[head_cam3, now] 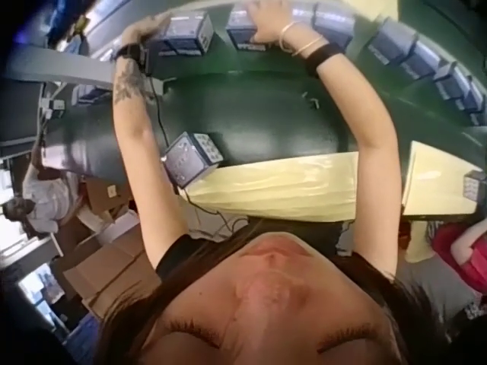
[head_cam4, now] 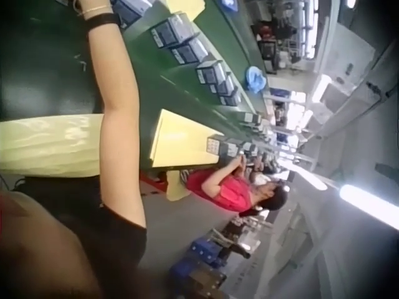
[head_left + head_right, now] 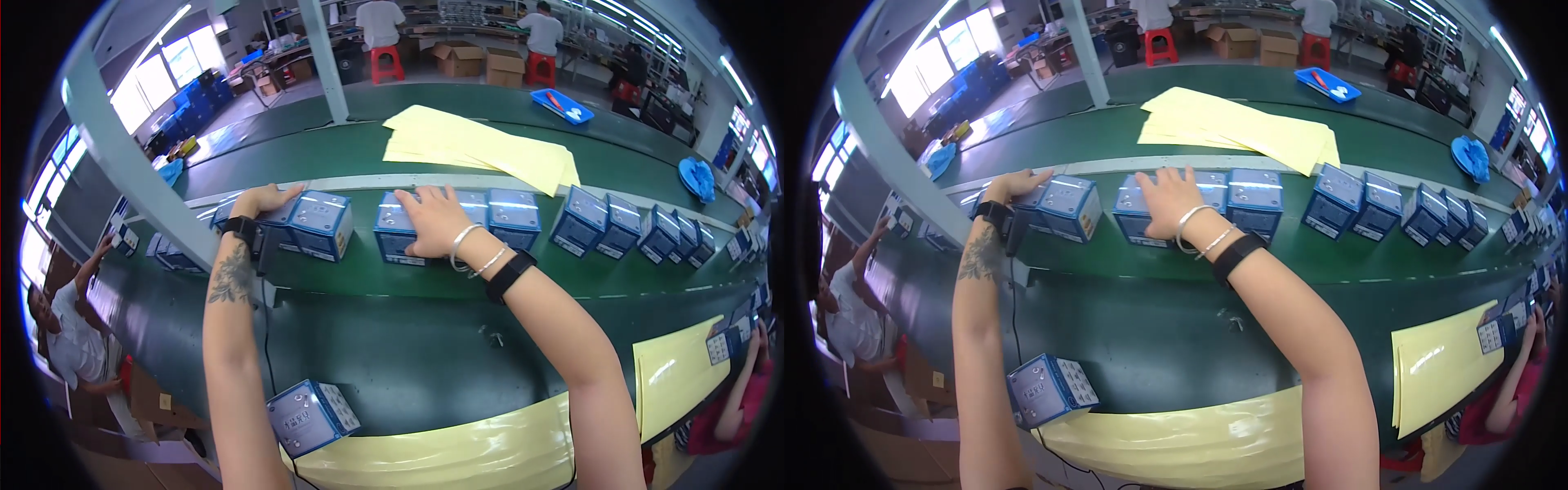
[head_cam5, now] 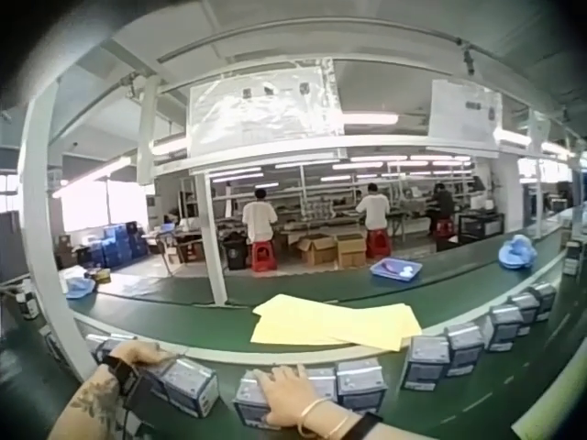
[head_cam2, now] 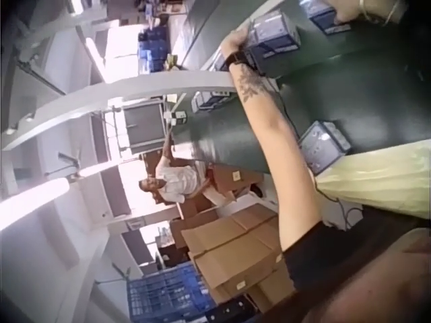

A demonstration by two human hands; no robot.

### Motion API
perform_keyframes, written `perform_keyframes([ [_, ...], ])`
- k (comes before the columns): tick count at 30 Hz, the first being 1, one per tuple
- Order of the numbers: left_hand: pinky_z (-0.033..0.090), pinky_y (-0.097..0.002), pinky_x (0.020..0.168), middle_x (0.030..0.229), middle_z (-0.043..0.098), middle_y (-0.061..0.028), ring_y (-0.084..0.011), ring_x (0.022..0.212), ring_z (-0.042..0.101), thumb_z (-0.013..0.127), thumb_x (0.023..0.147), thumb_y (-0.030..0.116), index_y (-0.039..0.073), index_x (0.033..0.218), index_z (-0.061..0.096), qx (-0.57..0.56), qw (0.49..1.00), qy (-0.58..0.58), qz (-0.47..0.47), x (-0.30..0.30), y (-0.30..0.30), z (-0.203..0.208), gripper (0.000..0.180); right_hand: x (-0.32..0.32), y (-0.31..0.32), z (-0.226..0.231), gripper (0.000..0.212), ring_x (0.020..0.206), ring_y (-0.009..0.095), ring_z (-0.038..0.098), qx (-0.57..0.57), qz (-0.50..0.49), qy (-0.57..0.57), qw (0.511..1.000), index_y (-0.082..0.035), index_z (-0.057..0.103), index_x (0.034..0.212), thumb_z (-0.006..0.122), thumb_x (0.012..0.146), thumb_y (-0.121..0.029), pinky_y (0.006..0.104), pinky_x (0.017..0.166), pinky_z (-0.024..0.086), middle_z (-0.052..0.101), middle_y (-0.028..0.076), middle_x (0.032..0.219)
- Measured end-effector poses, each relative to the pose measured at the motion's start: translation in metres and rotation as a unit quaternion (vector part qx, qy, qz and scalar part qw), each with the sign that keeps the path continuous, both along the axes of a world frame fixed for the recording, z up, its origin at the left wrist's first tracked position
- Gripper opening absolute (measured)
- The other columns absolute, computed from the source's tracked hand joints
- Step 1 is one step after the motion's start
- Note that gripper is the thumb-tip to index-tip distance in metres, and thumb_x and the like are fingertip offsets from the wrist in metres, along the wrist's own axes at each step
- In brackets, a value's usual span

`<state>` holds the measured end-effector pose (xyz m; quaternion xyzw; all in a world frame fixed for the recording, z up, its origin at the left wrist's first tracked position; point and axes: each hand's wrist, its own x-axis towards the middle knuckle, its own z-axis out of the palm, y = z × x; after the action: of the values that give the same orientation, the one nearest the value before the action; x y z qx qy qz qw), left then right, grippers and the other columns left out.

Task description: Packaging small blue boxes by wrapping them in yellow protective sheets on an assembly line.

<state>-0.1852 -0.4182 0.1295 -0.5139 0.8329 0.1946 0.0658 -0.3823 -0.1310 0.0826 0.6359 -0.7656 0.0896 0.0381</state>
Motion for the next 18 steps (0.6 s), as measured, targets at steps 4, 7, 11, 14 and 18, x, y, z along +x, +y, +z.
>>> perform_keyframes([
  [4, 0.056, -0.0422, 0.077, 0.136, 0.047, -0.0317, -0.0395, 0.115, 0.058, 0.059, 0.078, 0.071, -0.001, 0.147, 0.030, 0.052, 0.997, 0.002, -0.053, -0.001, 0.043, 0.010, 0.104, -0.002, -0.002, 0.000, 0.092, 0.127, 0.036, 0.045, -0.025, 0.030, 0.002, 0.999, -0.010, 0.041, 0.141, 0.083, 0.064, -0.037, 0.0518, 0.110, 0.026, 0.051, 0.022, 0.129],
  [7, 0.058, -0.0398, 0.061, 0.134, 0.048, -0.0283, -0.0373, 0.107, 0.061, 0.059, 0.081, 0.068, 0.003, 0.147, 0.028, 0.080, 0.991, 0.063, -0.084, -0.016, 0.071, -0.011, 0.098, -0.014, 0.016, 0.005, 0.093, 0.127, 0.036, 0.045, 0.000, 0.017, -0.002, 1.000, -0.010, 0.040, 0.142, 0.083, 0.063, -0.036, 0.0502, 0.110, 0.026, 0.051, 0.021, 0.130],
  [11, 0.058, -0.0366, 0.051, 0.128, 0.052, -0.0241, -0.0334, 0.096, 0.064, 0.057, 0.084, 0.066, 0.008, 0.146, 0.029, 0.054, 0.984, 0.130, -0.109, -0.028, 0.093, -0.017, 0.089, -0.031, 0.040, 0.013, 0.093, 0.128, 0.036, 0.044, 0.021, 0.015, -0.016, 1.000, -0.012, 0.040, 0.142, 0.083, 0.063, -0.034, 0.0482, 0.111, 0.027, 0.050, 0.021, 0.132],
  [14, 0.057, -0.0361, 0.051, 0.131, 0.051, -0.0250, -0.0349, 0.102, 0.063, 0.058, 0.083, 0.067, 0.007, 0.146, 0.029, 0.102, 0.976, 0.129, -0.143, -0.048, 0.114, -0.004, 0.092, -0.047, 0.060, 0.020, 0.094, 0.129, 0.037, 0.043, 0.034, 0.000, -0.027, 0.999, -0.013, 0.039, 0.143, 0.084, 0.063, -0.032, 0.0474, 0.111, 0.027, 0.048, 0.020, 0.134],
  [18, 0.058, -0.0368, 0.054, 0.131, 0.052, -0.0230, -0.0340, 0.105, 0.062, 0.058, 0.080, 0.070, 0.008, 0.146, 0.030, 0.127, 0.970, 0.121, -0.166, -0.067, 0.127, 0.003, 0.094, -0.060, 0.079, 0.026, 0.094, 0.131, 0.036, 0.042, 0.031, -0.016, -0.019, 0.999, -0.015, 0.037, 0.144, 0.083, 0.063, -0.029, 0.0458, 0.112, 0.027, 0.047, 0.018, 0.137],
])
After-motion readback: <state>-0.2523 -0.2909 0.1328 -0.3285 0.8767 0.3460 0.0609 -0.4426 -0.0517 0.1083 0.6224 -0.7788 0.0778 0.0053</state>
